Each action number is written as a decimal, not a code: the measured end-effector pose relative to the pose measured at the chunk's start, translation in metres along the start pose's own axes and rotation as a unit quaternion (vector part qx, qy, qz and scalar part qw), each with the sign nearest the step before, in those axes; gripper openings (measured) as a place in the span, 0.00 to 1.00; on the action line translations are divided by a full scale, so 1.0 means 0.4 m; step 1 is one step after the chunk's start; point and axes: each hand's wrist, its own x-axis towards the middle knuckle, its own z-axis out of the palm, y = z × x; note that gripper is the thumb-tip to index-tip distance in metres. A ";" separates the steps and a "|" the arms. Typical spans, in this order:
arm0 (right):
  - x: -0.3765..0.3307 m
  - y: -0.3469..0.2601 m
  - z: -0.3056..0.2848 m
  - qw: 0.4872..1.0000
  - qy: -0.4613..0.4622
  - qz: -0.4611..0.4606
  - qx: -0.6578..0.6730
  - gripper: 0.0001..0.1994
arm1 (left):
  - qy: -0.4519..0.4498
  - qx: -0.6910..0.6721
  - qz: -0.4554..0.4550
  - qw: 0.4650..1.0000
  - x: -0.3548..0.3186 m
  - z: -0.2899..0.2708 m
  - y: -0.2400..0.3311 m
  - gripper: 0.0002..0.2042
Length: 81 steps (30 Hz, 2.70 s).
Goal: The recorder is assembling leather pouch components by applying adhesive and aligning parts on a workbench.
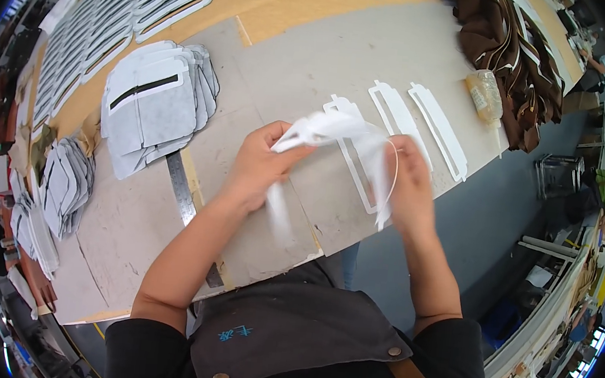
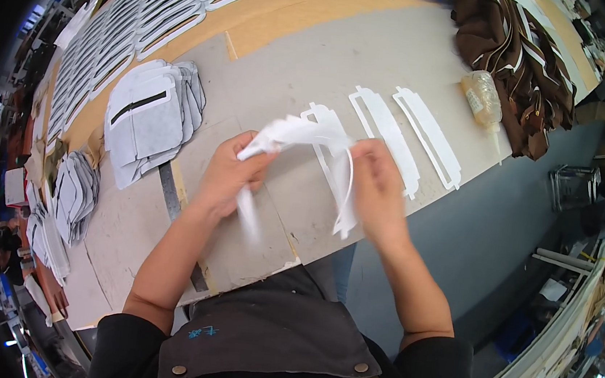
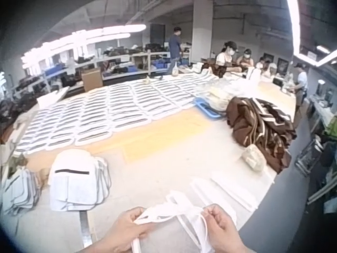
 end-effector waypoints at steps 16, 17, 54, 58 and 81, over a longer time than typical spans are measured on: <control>-0.024 0.049 0.084 0.937 -0.019 -0.164 -0.309 0.10 | 0.228 0.334 0.239 0.883 0.334 -0.150 0.159 0.24; -0.026 0.058 0.086 0.937 -0.019 -0.161 -0.310 0.10 | 0.362 0.495 0.319 0.722 0.337 -0.140 0.147 0.26; 0.238 0.035 -0.271 0.649 0.001 -0.304 -0.697 0.26 | -0.030 0.696 0.354 0.624 0.053 0.063 -0.107 0.36; 0.254 -0.031 -0.336 0.734 -0.017 -0.328 -0.595 0.25 | -0.029 0.690 0.366 0.624 0.071 0.103 -0.042 0.35; 0.188 0.022 -0.296 0.761 0.064 -0.301 -0.571 0.10 | -0.084 0.591 0.464 0.655 0.305 0.288 -0.067 0.33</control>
